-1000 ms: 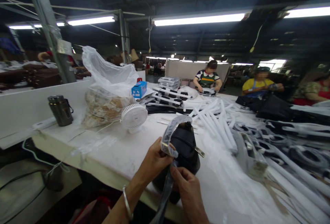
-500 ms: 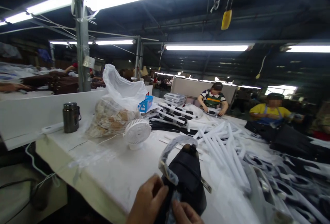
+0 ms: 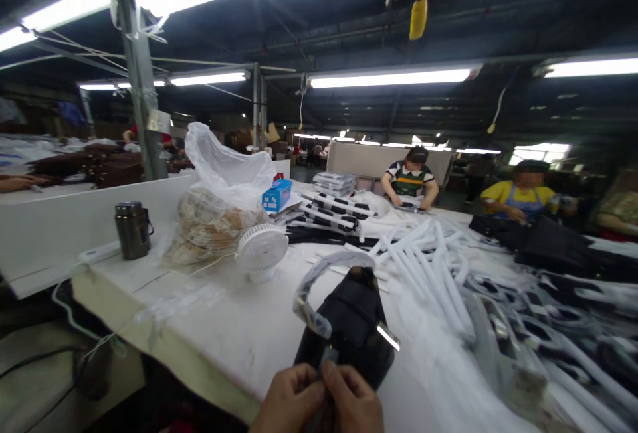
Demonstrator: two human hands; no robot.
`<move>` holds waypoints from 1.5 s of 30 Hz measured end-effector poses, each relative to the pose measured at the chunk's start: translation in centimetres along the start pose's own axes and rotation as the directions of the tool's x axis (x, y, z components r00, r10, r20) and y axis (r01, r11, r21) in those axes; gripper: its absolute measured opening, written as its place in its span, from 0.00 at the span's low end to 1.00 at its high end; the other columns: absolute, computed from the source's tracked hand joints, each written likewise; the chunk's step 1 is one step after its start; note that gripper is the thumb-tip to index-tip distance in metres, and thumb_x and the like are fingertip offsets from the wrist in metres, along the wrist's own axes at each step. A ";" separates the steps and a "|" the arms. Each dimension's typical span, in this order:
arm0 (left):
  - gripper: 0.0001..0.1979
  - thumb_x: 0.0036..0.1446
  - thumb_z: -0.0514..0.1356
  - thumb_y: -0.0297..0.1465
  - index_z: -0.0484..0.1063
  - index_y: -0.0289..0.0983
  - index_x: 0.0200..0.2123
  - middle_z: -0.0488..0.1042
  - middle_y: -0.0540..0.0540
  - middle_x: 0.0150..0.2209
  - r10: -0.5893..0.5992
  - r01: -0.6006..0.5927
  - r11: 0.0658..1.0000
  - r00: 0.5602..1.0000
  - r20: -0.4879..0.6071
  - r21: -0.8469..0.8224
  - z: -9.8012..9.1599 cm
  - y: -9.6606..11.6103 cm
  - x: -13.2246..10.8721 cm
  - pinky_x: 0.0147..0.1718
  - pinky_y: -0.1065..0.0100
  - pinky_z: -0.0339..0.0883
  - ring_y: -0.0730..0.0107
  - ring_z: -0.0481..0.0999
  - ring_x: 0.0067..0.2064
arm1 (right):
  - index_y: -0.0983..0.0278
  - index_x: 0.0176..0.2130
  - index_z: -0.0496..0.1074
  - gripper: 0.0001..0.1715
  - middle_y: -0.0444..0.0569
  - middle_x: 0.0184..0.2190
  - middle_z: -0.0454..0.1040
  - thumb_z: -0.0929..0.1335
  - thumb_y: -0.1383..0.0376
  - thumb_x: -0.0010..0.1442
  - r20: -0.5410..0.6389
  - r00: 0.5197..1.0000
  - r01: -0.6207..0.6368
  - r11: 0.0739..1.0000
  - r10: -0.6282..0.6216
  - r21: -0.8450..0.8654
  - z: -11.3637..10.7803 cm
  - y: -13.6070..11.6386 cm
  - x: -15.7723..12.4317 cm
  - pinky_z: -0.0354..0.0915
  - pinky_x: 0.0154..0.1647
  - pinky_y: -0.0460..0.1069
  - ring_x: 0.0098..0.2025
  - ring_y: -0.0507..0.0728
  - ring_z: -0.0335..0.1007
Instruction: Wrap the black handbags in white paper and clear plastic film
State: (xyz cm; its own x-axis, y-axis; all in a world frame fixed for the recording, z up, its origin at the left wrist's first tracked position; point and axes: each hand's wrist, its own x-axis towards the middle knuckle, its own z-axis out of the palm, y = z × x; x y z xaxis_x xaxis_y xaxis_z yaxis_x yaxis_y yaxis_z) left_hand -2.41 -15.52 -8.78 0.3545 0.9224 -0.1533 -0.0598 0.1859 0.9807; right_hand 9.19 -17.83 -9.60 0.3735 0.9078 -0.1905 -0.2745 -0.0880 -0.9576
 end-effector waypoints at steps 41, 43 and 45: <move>0.28 0.33 0.73 0.50 0.66 0.36 0.25 0.63 0.56 0.17 -0.054 0.063 0.994 0.994 -0.097 0.092 -2.3 2.4 3.5 0.12 0.83 0.38 0.89 0.48 0.13 | 0.64 0.40 0.70 0.28 0.47 0.32 0.75 0.64 0.68 0.34 0.065 0.996 -0.068 0.989 0.060 0.127 -2.4 0.4 1.7 0.67 0.30 0.49 0.29 0.55 0.72; 0.27 0.30 0.73 0.49 0.66 0.37 0.25 0.63 0.56 0.16 -0.043 0.056 0.994 0.990 -0.136 0.092 -3.1 2.8 4.1 0.11 0.82 0.38 0.88 0.47 0.12 | 0.64 0.43 0.69 0.31 0.49 0.36 0.77 0.65 0.68 0.34 0.095 0.992 -0.092 0.983 0.077 0.162 -1.1 1.0 1.6 0.67 0.30 0.49 0.32 0.57 0.73; 0.27 0.29 0.73 0.50 0.67 0.39 0.26 0.63 0.56 0.15 -0.037 0.061 0.993 0.976 -0.215 0.105 -3.6 2.8 4.1 0.09 0.80 0.42 0.84 0.50 0.12 | 0.65 0.43 0.71 0.30 0.48 0.33 0.76 0.67 0.67 0.35 0.115 0.987 -0.121 0.987 0.109 0.106 -1.1 0.7 1.8 0.67 0.28 0.48 0.29 0.56 0.73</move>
State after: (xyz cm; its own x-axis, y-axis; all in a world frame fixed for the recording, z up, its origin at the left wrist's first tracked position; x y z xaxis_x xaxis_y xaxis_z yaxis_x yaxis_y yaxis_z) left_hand -4.53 -9.99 -7.07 0.1479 0.9661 -0.2118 0.0600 0.2050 0.9769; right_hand 10.63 -16.75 -10.85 0.2373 0.9339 -0.2673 -0.4097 -0.1533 -0.8993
